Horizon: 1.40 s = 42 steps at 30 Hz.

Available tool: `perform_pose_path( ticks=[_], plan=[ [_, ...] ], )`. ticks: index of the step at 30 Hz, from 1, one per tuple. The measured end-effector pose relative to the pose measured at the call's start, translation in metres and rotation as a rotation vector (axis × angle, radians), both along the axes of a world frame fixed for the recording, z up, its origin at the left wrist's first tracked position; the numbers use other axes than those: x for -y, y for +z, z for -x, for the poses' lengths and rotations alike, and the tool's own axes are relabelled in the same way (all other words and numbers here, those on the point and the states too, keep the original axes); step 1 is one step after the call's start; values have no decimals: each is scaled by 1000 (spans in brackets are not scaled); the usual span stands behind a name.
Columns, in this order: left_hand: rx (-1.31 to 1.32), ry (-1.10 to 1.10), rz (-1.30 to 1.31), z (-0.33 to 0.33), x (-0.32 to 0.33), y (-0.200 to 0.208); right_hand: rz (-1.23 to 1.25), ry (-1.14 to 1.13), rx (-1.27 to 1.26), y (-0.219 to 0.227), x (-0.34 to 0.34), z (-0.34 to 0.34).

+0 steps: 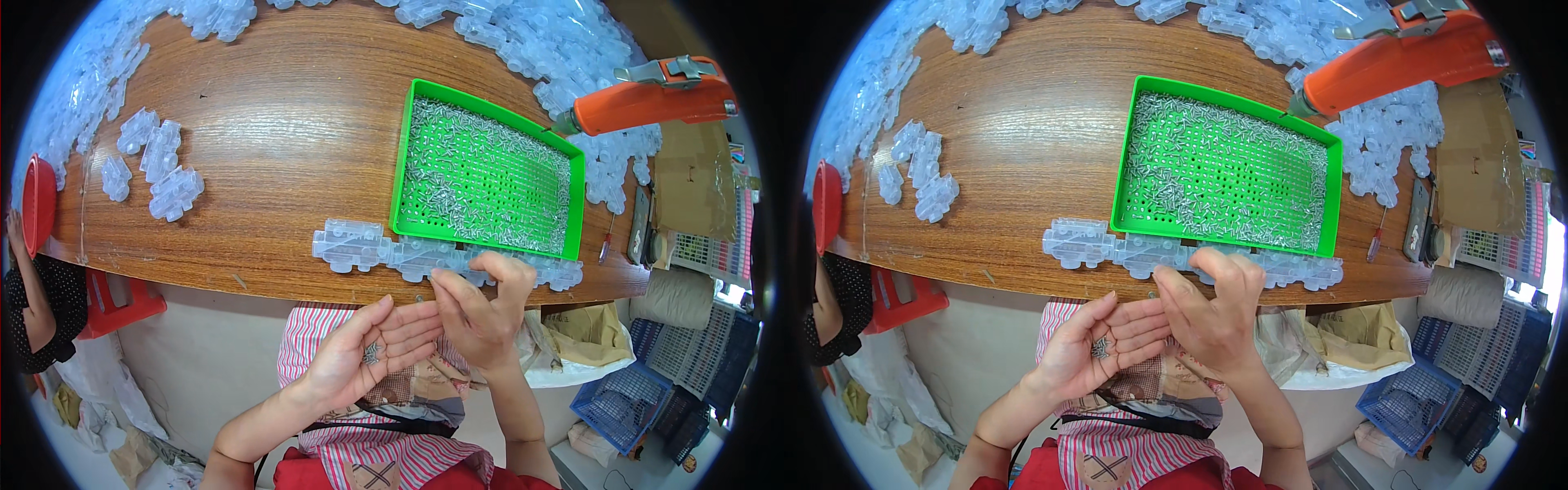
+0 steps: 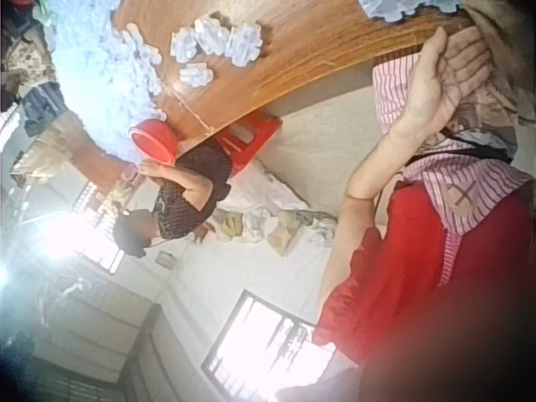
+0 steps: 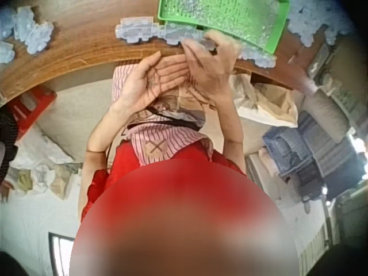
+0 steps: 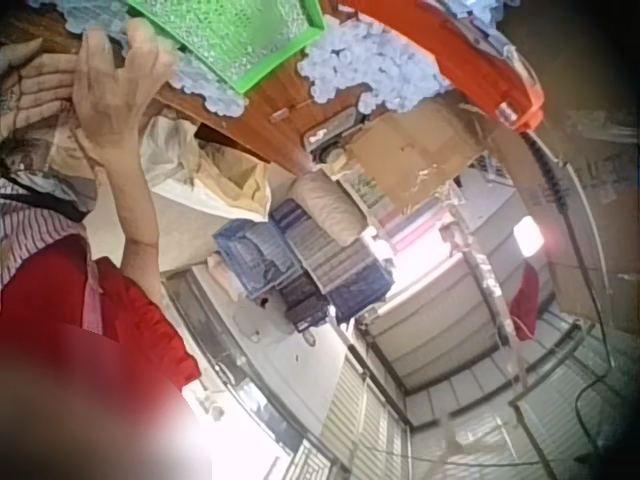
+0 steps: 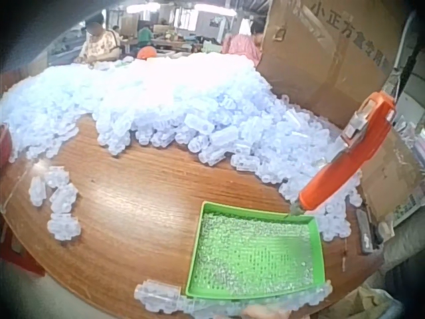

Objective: The person picks up screws from a tray by hand, places them into a plastic part, and drives them in using a power screwdriver before repeating the process with more parts.

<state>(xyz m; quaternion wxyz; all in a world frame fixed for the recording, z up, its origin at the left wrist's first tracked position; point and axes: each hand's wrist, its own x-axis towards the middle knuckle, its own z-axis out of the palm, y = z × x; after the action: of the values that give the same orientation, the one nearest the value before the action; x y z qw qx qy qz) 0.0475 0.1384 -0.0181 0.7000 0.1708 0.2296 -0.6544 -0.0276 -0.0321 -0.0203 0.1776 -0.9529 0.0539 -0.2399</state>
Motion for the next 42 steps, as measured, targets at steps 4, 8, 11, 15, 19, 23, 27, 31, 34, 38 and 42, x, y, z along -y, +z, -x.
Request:
perform_pose_path(
  ticks=[4, 8, 11, 15, 19, 23, 27, 31, 34, 38, 42],
  plan=[
    [-20, 11, -1, -1, -1, -2, 162, 6, 39, -2, 0, 1],
    [-11, 13, 14, -2, -1, -1, 237, 17, 46, -2, 0, 3],
    [15, 4, 7, -4, -6, 1, 285, 36, 62, 0, -3, 1],
    [-6, 5, 18, 0, -1, -1, 101, -25, 56, -2, -2, 3],
    [-34, 70, 112, -1, -1, -2, -207, -118, 12, 15, -11, 6],
    [-15, 75, 150, -9, 7, 9, -297, 57, -176, 44, -19, 16],
    [3, 64, 205, -7, 13, 9, -179, 139, -217, 44, -28, 18],
    [18, 73, 214, -7, 16, 15, -166, 173, -220, 43, -35, 19],
    [79, 90, 206, -4, 17, 13, -149, 140, -262, 46, -39, 15],
    [49, 85, 206, -4, 15, 14, -239, 103, -337, 48, -42, 12],
    [34, 43, 178, -1, 15, 9, -319, 102, -399, 48, -39, 14]
  ],
)
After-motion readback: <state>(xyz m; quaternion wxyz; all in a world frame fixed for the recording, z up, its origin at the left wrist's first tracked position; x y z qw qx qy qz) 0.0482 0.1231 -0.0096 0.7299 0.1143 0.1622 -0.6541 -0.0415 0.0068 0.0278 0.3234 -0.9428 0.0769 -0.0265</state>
